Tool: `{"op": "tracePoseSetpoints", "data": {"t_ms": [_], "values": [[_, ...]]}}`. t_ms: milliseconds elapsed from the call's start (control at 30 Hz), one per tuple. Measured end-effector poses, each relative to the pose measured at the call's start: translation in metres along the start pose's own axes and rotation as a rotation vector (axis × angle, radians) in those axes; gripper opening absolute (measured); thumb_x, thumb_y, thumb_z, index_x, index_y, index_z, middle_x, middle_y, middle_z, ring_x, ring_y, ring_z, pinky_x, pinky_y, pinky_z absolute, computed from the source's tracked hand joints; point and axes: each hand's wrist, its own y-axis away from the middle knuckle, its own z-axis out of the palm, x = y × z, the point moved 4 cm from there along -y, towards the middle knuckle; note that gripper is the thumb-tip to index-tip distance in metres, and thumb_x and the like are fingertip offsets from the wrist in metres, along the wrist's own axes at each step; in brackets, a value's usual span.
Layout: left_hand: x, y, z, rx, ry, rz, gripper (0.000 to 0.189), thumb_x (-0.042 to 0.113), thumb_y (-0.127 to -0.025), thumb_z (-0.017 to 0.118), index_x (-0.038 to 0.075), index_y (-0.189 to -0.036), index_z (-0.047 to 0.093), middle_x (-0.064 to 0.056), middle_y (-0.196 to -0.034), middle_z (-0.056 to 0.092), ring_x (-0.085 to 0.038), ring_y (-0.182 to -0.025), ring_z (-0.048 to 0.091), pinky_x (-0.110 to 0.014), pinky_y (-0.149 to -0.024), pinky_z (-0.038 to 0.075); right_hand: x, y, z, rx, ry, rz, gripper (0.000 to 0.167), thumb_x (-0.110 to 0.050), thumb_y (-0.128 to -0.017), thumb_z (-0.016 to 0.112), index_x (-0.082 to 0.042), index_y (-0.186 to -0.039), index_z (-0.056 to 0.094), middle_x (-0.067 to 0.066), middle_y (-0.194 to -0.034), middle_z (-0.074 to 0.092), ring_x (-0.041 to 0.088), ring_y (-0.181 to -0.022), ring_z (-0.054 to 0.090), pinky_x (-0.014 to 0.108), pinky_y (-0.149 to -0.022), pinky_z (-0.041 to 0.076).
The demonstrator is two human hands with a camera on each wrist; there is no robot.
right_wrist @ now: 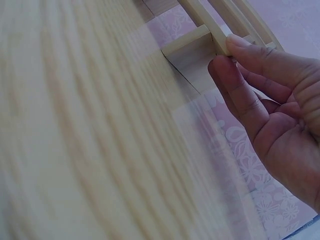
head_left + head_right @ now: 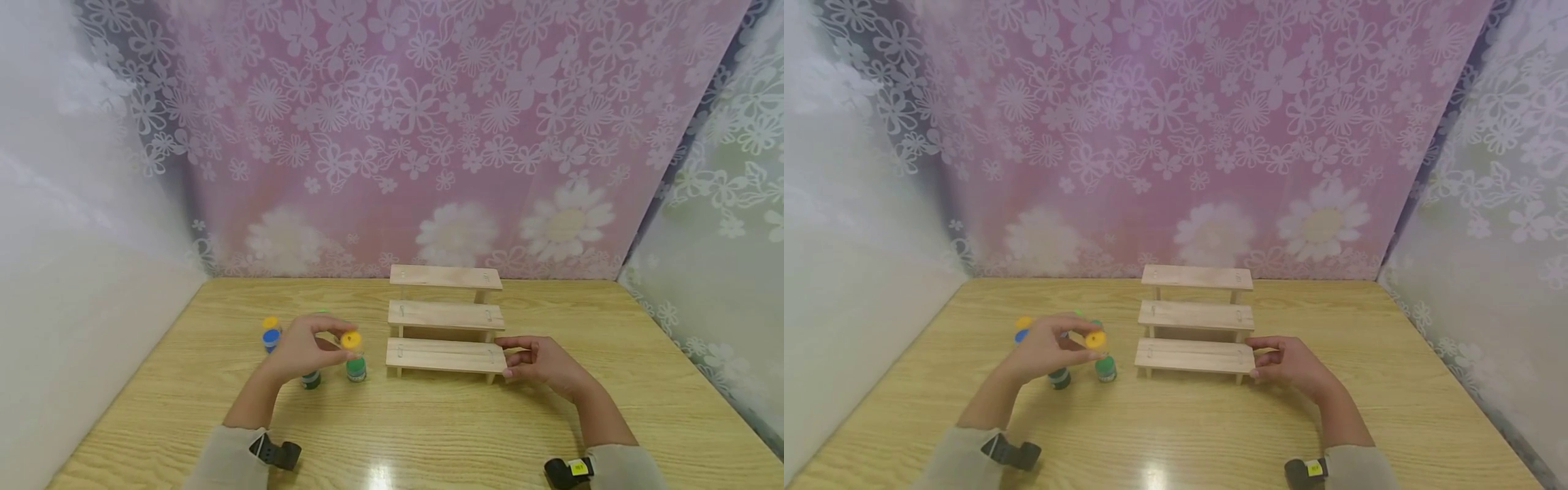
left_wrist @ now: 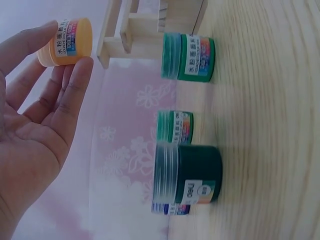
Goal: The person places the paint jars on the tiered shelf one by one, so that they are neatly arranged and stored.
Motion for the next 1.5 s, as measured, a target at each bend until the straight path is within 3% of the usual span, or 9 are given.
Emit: {"op": "tracePoseSetpoints", "data": {"t_ms": [400, 800, 1133, 1500], "values": [[0.004, -0.014, 0.014, -0.032, -0.016, 0.036, 0.041, 0.018, -0.080, 0.082, 0.010, -0.119, 0.070, -0.004, -0.112, 0.064, -0.022, -0.098, 0.062, -0.031, -0.077, 0.058, 0.000, 0.001, 0.000, -0.004, -0.007, -0.004, 0.070, -0.008, -0.084, 0.077, 0.013, -0.141, 0.041, 0.020, -0.103, 0.065, 0.023, -0.091, 0.067, 0.041, -0.080, 0.057], [0.014, -0.031, 0.025, -0.064, 0.002, 0.038, 0.043, 0.017, -0.082, 0.081, 0.006, -0.121, 0.069, -0.004, -0.110, 0.063, -0.025, -0.100, 0.061, -0.031, -0.077, 0.058, 0.000, 0.001, 0.001, -0.008, -0.002, 0.000, 0.071, -0.010, -0.084, 0.077, 0.012, -0.141, 0.041, 0.019, -0.101, 0.065, 0.026, -0.090, 0.067, 0.041, -0.080, 0.057], [0.024, -0.050, 0.036, -0.071, -0.013, 0.046, 0.046, 0.017, -0.081, 0.082, 0.002, -0.122, 0.068, -0.002, -0.108, 0.065, -0.020, -0.098, 0.061, -0.030, -0.078, 0.058, 0.000, 0.001, 0.001, 0.000, 0.003, 0.004, 0.070, -0.010, -0.084, 0.077, 0.011, -0.141, 0.042, 0.019, -0.101, 0.066, 0.023, -0.089, 0.067, 0.039, -0.079, 0.057], [0.037, -0.072, 0.055, -0.079, 0.052, 0.070, 0.043, 0.014, -0.080, 0.082, 0.005, -0.120, 0.069, -0.005, -0.102, 0.064, -0.020, -0.096, 0.060, -0.030, -0.080, 0.057, -0.001, 0.001, 0.001, 0.008, 0.001, 0.019, 0.071, -0.011, -0.084, 0.078, 0.010, -0.141, 0.043, 0.015, -0.098, 0.066, 0.020, -0.088, 0.066, 0.039, -0.081, 0.057]]}}
